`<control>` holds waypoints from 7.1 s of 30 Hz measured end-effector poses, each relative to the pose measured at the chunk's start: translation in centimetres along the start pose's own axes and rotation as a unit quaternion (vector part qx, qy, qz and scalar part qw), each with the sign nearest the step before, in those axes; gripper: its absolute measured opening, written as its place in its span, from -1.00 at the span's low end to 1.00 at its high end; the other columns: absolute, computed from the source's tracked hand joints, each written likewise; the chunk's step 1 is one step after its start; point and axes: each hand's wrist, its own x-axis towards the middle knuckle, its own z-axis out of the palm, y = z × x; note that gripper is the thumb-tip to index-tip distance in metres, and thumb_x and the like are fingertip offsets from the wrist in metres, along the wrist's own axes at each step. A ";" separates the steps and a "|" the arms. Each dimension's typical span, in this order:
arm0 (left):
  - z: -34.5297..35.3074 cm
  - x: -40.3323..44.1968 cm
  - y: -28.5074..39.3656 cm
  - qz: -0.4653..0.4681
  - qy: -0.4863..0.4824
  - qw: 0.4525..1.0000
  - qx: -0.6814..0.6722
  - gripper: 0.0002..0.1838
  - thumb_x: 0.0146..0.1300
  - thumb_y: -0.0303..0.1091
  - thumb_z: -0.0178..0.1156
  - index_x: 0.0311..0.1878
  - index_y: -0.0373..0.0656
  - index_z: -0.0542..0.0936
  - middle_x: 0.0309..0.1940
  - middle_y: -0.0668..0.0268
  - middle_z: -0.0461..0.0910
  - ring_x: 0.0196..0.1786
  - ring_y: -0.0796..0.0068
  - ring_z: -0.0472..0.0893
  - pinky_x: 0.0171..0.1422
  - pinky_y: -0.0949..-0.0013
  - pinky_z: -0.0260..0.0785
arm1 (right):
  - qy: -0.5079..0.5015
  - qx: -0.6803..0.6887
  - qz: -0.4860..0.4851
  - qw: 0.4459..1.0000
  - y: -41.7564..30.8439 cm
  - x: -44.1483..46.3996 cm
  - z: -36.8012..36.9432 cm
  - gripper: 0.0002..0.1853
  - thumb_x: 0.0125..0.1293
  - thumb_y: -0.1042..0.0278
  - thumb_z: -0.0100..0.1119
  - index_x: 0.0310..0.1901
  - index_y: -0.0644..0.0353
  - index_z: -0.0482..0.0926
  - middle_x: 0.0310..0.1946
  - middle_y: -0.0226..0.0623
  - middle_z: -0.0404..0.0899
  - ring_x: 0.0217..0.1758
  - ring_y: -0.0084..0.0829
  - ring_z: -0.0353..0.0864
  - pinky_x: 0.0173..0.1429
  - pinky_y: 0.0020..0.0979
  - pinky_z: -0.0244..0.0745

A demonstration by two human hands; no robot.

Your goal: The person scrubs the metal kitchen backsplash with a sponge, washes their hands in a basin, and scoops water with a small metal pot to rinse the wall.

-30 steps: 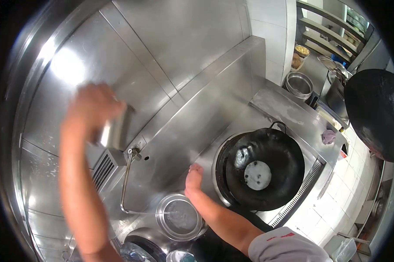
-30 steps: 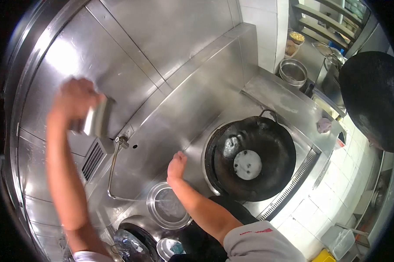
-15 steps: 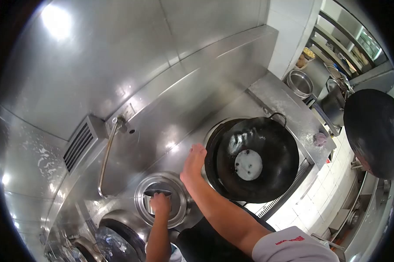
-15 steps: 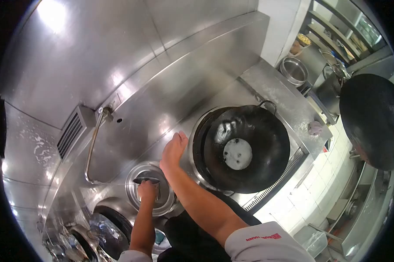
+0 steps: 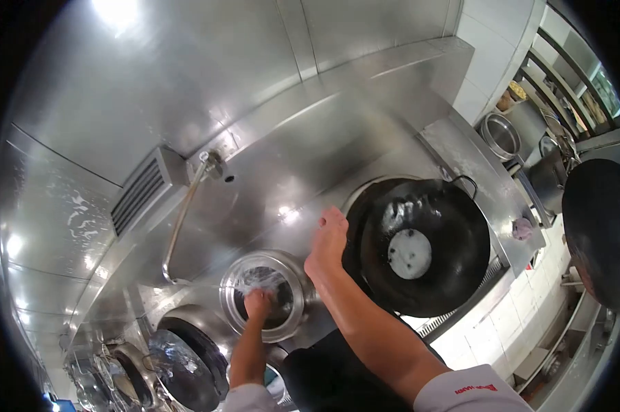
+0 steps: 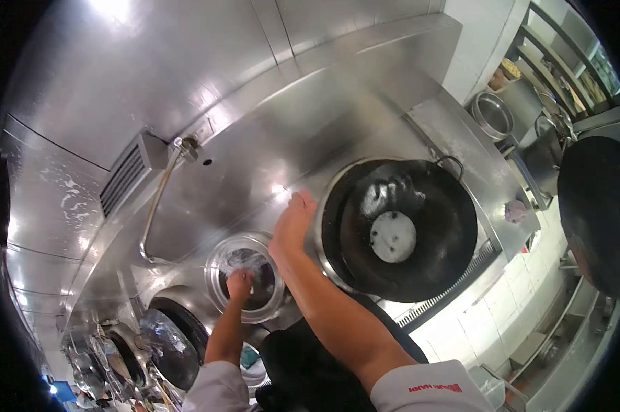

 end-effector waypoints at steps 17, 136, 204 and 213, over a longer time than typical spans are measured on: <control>-34.3 10.6 30.6 0.191 0.137 0.972 -0.011 -0.67 0.20 -0.11 0.38 -0.31 -0.25 0.66 -0.41 0.02 0.62 -0.35 -0.03 0.58 -0.17 0.10 0.41 | 0.005 -0.004 -0.033 0.999 0.9 1.3 0.0 -0.54 0.43 0.22 -0.06 0.28 0.25 0.34 0.18 -0.24 0.41 0.23 -0.37 0.36 0.36 -0.35 0.19; -55.2 9.6 7.2 -0.032 0.217 0.975 -0.039 -0.48 0.10 0.19 0.36 -0.23 -0.15 0.75 -0.38 0.10 0.72 -0.24 0.13 0.72 -0.07 0.14 0.51 | -0.433 -0.691 -0.577 0.038 11.3 -7.9 28.5 0.15 -0.02 -0.54 0.25 0.57 -0.21 0.06 0.44 -0.03 0.18 0.50 0.05 0.12 0.55 0.06 -0.03; -14.4 -7.1 -2.7 -0.016 0.228 0.963 -0.146 -0.84 0.26 -0.36 0.16 -0.35 -0.05 0.73 -0.42 0.23 0.59 -0.21 0.10 0.59 -0.09 0.08 0.48 | -0.466 -0.576 -0.668 0.061 12.5 -6.8 28.1 -0.05 0.17 -0.34 0.25 0.55 -0.28 0.12 0.41 0.02 0.18 0.47 0.05 0.16 0.57 0.06 -0.03; -54.6 -3.3 0.7 -0.103 0.076 0.986 -0.104 -0.87 0.21 -0.56 0.24 -0.18 -0.17 0.68 -0.31 0.34 0.70 -0.24 0.54 0.63 -0.09 0.37 0.48 | -0.505 -0.591 -0.616 0.125 12.3 -7.0 27.7 -0.03 0.13 -0.29 0.32 0.55 -0.26 0.12 0.46 0.02 0.14 0.53 0.02 0.09 0.64 0.06 -0.21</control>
